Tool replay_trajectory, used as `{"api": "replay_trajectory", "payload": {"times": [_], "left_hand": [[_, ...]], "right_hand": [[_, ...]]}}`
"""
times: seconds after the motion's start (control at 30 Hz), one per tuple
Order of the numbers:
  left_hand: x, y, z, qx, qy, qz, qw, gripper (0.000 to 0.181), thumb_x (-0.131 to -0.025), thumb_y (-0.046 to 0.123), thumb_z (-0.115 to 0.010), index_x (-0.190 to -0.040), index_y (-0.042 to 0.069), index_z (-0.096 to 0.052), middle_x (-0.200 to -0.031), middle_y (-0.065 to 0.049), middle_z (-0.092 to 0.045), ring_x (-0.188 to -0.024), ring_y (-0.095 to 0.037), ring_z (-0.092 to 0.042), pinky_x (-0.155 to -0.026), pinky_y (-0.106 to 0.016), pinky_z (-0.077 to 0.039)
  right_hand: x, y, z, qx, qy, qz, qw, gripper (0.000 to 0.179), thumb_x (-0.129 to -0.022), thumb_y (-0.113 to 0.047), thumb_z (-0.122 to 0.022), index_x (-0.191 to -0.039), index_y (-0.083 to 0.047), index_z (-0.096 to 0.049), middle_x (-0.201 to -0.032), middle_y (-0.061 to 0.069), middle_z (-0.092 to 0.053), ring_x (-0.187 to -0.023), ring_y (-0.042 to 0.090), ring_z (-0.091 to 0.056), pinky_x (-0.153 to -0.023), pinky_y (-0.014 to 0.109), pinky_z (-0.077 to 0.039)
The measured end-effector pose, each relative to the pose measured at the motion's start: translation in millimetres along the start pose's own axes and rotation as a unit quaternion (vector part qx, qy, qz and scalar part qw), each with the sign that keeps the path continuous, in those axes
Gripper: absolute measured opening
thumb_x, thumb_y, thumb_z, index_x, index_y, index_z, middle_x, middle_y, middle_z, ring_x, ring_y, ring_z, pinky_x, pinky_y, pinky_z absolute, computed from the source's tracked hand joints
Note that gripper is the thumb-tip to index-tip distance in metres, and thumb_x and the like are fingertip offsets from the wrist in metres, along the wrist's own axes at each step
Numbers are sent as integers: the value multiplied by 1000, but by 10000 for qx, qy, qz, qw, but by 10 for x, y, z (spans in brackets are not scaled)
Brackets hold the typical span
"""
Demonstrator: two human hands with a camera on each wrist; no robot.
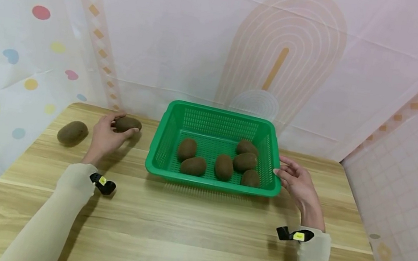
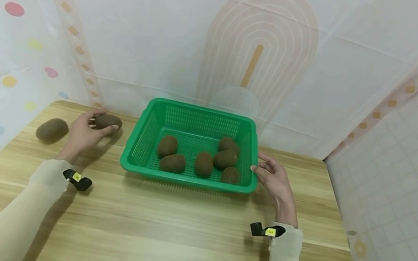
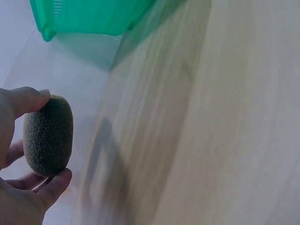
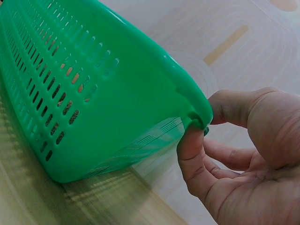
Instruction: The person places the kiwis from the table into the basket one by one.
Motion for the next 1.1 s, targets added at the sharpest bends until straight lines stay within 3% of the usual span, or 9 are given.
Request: {"api": "replay_trajectory", "payload": {"times": [0.4,0.8,1.1], "left_hand": [[90,292,-34,407,-80,-160,9990,72,-91,44,-77,-149,10,-52,-150,-23,-47,-126,-41,-55,-98,-45,-54],[242,551,-52,699,-221,-323,9968,73,-89,47,-79,-148,13,-52,-153,-16,-47,-133,-37,-52,-108,-54,-52],[347,867,-45,700,-139,-910,9933,66,-89,37,-81,-145,12,-56,-144,-13,-54,-124,-33,-59,-105,-50,-56]], "right_hand": [[0,13,2,5,52,-3,10000,59,-102,-6,-62,-156,-2,-38,-114,0,-62,-98,5,-65,-84,17,-60],[-1,18,-4,-117,71,-22,9999,59,-101,-6,-63,-155,-1,-39,-115,2,-60,-97,4,-65,-84,17,-60],[-4,15,7,-103,108,-29,9999,59,-101,-5,-62,-155,-2,-39,-114,2,-59,-96,4,-65,-84,17,-60]]}}
Point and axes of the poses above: each hand's wrist, its own x-axis away from the middle knuckle, its own z-axis out of the back of the hand, y = z × x, the point moved 6 cm from there along -x, towards the middle knuckle
